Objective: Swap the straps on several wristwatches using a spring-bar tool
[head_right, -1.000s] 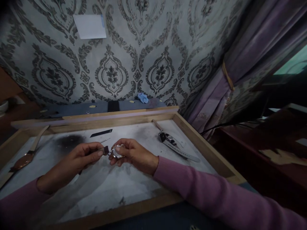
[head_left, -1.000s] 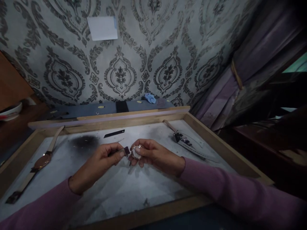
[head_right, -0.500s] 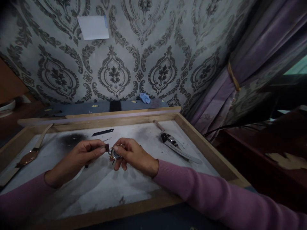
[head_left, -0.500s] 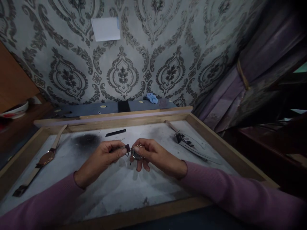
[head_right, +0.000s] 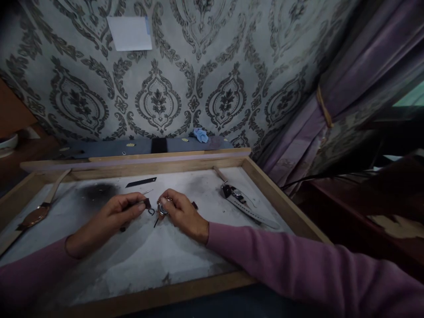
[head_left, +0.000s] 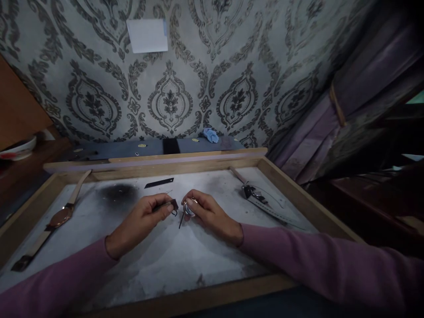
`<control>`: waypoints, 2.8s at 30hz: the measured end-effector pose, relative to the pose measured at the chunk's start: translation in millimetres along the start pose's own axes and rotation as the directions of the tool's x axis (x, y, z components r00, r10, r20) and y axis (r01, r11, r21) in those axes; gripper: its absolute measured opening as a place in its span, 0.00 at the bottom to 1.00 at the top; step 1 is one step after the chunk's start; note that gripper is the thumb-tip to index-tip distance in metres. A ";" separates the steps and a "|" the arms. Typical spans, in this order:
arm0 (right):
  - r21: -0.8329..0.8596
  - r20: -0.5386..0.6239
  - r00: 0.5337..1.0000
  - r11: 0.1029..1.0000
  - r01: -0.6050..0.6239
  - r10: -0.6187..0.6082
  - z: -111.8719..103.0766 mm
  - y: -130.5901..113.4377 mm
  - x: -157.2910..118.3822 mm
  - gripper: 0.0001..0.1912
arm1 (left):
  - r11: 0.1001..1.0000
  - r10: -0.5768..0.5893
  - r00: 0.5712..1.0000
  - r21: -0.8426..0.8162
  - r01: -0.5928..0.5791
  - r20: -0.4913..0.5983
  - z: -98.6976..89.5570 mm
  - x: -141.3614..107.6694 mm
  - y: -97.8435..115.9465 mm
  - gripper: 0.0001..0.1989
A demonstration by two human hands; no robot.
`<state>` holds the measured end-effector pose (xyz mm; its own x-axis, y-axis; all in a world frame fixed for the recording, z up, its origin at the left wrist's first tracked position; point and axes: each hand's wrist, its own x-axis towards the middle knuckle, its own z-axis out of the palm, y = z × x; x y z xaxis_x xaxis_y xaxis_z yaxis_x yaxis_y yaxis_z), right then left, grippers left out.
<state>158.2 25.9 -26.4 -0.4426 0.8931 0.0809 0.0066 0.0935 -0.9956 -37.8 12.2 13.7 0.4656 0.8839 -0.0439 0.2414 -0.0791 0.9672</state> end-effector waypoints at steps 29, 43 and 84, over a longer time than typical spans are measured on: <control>-0.147 0.015 0.997 0.987 0.072 -0.071 3.1 -8.0 -6.1 0.12 | 0.962 0.083 0.996 0.261 -0.083 0.009 -3.5 2.2 -1.5 0.11; -0.182 0.011 0.999 0.982 0.054 -0.053 3.8 -9.8 -6.7 0.11 | 0.987 0.050 0.998 0.150 -0.057 0.050 -1.9 4.5 -1.7 0.11; -0.373 0.050 0.973 0.899 0.228 -0.226 3.3 -18.4 -11.0 0.05 | 0.997 0.011 0.998 0.070 -0.015 0.056 -0.6 3.4 -8.7 0.09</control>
<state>159.9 12.9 -9.1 -0.4770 0.8257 0.3011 0.2394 0.4517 -0.8595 -38.8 16.2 5.2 0.5155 0.8556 -0.0476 0.2937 -0.1242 0.9478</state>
